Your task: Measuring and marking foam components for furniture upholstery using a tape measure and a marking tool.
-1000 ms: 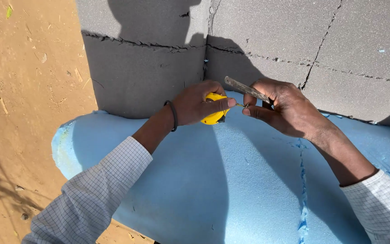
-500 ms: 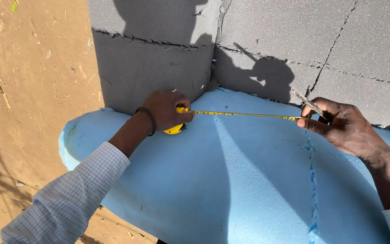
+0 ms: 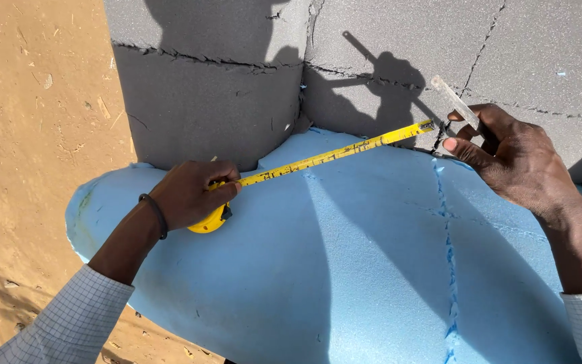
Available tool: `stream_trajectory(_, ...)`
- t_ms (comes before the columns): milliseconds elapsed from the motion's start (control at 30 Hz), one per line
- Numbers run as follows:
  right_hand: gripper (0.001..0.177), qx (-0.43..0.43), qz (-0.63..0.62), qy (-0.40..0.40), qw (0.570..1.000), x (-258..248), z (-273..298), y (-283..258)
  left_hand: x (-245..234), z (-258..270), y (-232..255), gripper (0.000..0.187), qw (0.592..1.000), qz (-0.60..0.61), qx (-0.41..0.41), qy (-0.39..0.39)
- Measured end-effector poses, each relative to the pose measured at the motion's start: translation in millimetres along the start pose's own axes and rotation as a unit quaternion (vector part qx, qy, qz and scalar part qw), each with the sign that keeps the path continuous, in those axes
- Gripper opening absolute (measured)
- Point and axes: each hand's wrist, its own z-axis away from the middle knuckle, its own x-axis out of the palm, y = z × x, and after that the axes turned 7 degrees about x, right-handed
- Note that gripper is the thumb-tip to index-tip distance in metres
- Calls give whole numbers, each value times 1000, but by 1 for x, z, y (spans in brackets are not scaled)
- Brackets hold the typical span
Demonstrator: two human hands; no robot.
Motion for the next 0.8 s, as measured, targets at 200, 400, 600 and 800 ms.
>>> stream_trajectory(200, 67, -31, 131, 14, 991, -2, 4, 24, 18, 50, -1, 29, 989, 69, -103, 83)
stream_trajectory(400, 44, -13, 204, -21, 979, -2, 22, 12, 28, 56, 9, 30, 988, 74, -69, 114)
stream_trajectory(600, 29, -76, 127, 130, 980, -33, 44, 85, 25, 16, 42, 34, 990, -24, -124, 61)
stream_trajectory(800, 30, -80, -43, 226, 970, -46, 61, 176, 37, 47, 113, 35, 970, 114, -212, 18)
